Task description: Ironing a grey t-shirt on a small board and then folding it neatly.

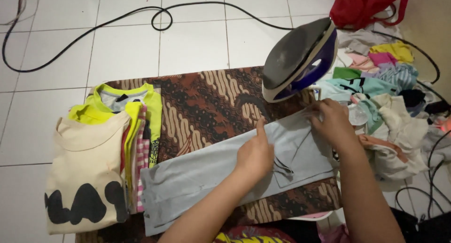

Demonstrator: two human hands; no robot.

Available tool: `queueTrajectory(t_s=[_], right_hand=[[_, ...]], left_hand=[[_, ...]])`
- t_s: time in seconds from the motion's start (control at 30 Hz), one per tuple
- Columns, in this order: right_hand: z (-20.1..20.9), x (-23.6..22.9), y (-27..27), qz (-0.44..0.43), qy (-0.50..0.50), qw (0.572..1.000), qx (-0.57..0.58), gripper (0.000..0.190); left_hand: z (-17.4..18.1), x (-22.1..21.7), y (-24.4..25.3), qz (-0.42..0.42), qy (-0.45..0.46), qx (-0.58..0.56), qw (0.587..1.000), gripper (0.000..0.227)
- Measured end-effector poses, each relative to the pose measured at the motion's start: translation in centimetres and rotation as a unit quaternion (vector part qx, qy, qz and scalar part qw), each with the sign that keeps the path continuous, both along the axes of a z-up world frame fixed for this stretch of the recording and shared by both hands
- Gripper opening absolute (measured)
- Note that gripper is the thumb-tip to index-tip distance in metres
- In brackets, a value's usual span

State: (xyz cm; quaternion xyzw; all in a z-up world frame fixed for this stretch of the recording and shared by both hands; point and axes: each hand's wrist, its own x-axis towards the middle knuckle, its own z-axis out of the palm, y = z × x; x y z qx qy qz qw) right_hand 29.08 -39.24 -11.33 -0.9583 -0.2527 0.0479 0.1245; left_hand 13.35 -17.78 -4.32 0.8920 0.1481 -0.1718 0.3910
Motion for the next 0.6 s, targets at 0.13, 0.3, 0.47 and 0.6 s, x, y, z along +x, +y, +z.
queueTrajectory(t_s=[0.13, 0.3, 0.47, 0.6], right_hand=[[1.6, -3.6, -0.4, -0.007, -0.040, 0.999, 0.031, 0.038], [2.2, -11.1, 2.1, -0.010, 0.031, 0.990, 0.135, 0.029], [0.5, -14.3, 4.1, 0.004, 0.037, 0.995, 0.091, 0.032], [1.3, -15.8, 5.2, 0.004, -0.004, 0.997, 0.080, 0.027]], left_hand=[[0.3, -5.0, 3.2, 0.029, -0.069, 0.056, 0.996, 0.065], [-2.1, -14.6, 9.1, 0.133, -0.071, 0.218, 0.964, 0.050], [-3.7, -20.2, 11.4, 0.154, 0.011, 0.235, 0.960, 0.059], [-4.7, -21.6, 12.0, 0.096, -0.033, 0.330, 0.939, 0.066]])
